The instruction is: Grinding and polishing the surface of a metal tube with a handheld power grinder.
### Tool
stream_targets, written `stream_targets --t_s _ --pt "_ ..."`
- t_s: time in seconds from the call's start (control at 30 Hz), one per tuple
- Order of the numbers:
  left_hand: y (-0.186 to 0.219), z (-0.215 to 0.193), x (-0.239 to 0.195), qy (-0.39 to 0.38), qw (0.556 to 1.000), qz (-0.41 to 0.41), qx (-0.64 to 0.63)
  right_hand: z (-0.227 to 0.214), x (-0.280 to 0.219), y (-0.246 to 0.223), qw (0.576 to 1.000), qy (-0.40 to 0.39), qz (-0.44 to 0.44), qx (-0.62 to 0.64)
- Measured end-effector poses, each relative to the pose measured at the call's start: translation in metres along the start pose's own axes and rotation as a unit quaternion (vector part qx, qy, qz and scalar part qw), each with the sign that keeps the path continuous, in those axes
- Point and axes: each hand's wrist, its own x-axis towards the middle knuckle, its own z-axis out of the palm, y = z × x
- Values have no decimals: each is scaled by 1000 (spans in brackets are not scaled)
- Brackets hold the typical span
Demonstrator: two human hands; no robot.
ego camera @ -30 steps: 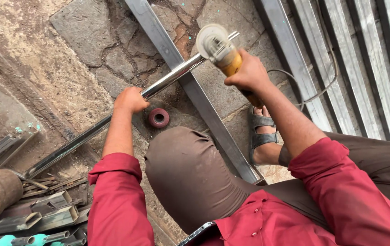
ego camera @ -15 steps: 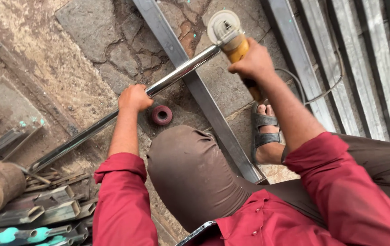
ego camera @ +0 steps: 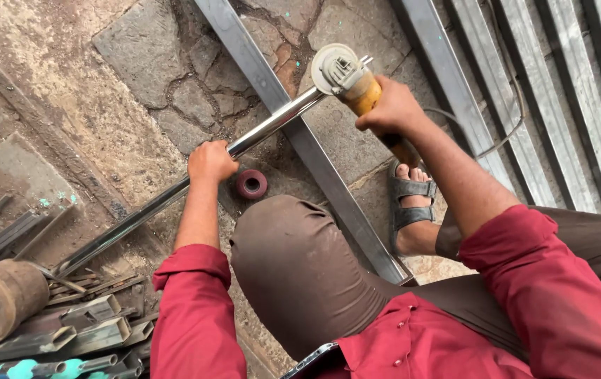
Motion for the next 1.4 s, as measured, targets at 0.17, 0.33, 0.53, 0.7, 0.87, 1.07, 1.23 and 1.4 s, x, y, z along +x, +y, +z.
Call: stream_targets --t_s 0.17,0.33,0.53,0.7,0.87,1.07,1.23,1.4 --pt "2 2 -7 -5 1000 -5 11 -3 -11 -23 998 -6 54 -21" --pt "7 1 -13 5 999 -23 32 4 -8 -26 999 -23 26 -30" --pt "16 -9 -18 -18 997 -48 50 0 -6 -23 998 15 53 -19" --pt "8 -4 -11 -26 998 -31 44 -2 -8 -21 1000 25 15 -9" --pt "-2 -3 4 -70 997 -17 2 -5 -19 -11 998 55 38 -23" --pt "-16 -3 24 -122 990 18 -73 -8 -35 -19 994 83 49 -41" --pt "-10 -7 13 -116 991 10 -69 -12 -30 -33 992 83 57 -69" --pt "-1 7 -5 -3 1000 -1 17 -23 -17 -38 986 50 40 -156"
